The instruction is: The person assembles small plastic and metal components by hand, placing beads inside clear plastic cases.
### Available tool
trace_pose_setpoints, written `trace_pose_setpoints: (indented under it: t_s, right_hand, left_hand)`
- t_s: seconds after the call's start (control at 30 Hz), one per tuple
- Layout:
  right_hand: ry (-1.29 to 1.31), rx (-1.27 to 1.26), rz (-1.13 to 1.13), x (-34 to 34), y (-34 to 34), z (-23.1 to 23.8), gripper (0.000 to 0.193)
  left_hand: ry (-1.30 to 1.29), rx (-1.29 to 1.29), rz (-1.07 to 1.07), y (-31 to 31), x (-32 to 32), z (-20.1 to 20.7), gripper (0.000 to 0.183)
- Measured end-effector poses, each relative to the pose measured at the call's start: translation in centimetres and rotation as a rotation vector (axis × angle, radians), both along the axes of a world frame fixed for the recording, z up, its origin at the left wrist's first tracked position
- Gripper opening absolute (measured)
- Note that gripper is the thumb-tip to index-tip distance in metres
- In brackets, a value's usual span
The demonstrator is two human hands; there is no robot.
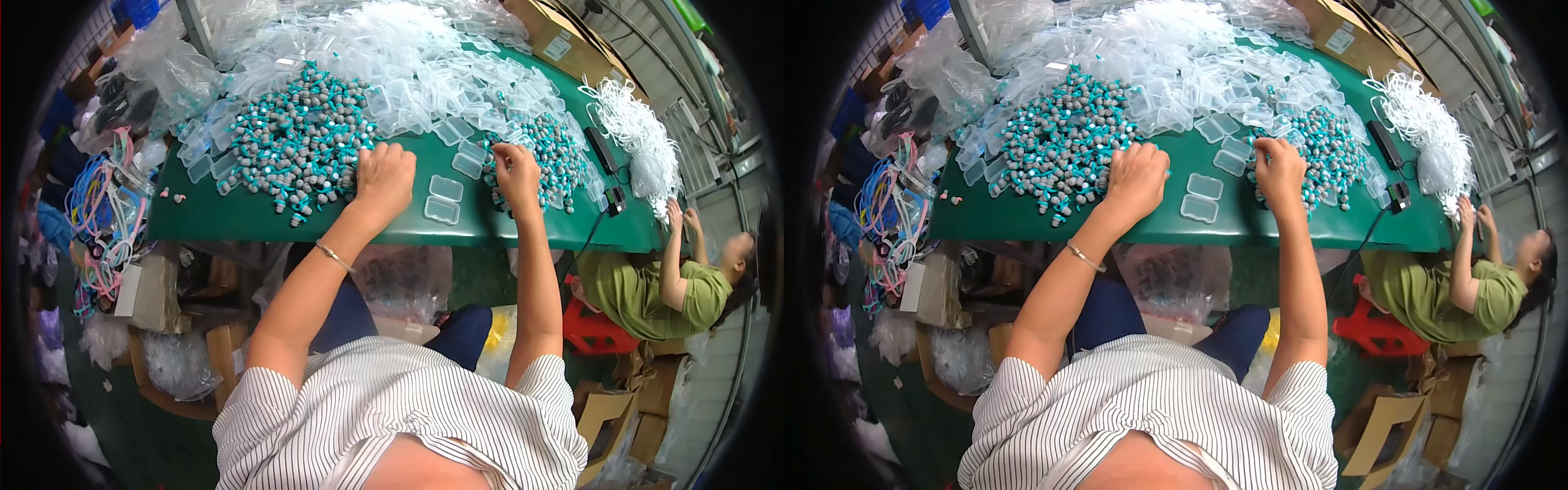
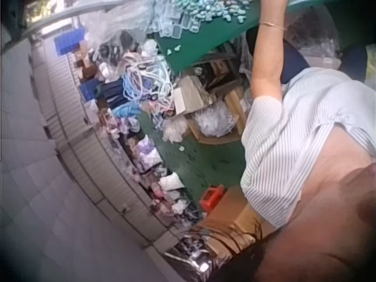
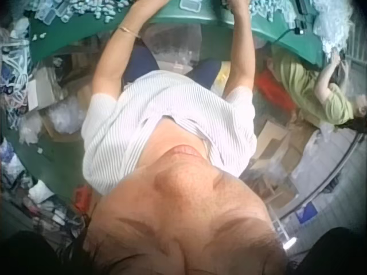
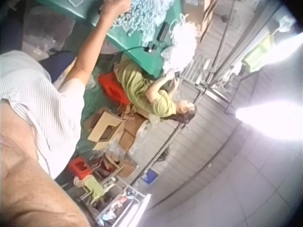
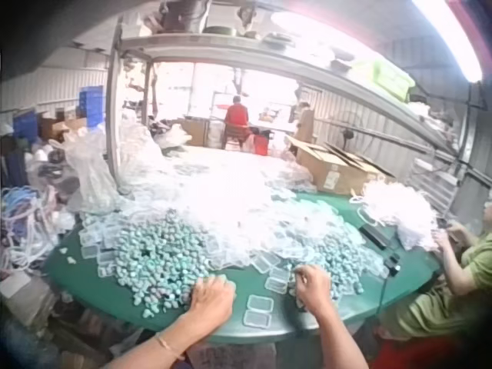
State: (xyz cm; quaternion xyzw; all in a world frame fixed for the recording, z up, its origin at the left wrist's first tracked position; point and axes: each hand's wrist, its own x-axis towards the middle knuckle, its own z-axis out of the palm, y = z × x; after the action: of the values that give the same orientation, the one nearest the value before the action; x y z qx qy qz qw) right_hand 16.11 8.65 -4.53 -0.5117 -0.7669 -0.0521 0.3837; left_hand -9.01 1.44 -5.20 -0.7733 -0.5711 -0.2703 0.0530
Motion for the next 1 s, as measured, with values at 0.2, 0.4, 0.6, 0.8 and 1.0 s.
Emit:
trace_pose_setpoints:
  t_s: [0.2,0.4,0.6,0.8,1.0]
  right_hand:
    - [-0.296,0.007,-0.116,-0.5,3.2,-1.2,0.012]
    - [-0.502,-0.185,-0.234,-1.6,4.8,-1.4,0.01]
    - [-0.035,-0.107,0.027,-1.2,1.1,0.5,0.011]
    - [0.018,-0.198,0.513,-2.8,-6.9,0.1,0.023]
    - [-0.048,-0.164,0.52,-2.7,-7.7,-0.5,0.022]
  left_hand:
    - [-0.018,-0.167,-0.104,-0.2,0.4,-0.3,0.012]
    - [-0.011,-0.145,-0.1,0.0,0.0,-0.3,0.011]
    - [-0.275,-0.158,-0.145,-2.1,0.5,0.0,0.013]
    - [-0.575,-0.235,-0.212,-3.3,1.8,-1.1,0.016]
    - [-0.493,-0.201,-0.203,-3.6,2.5,-1.8,0.02]
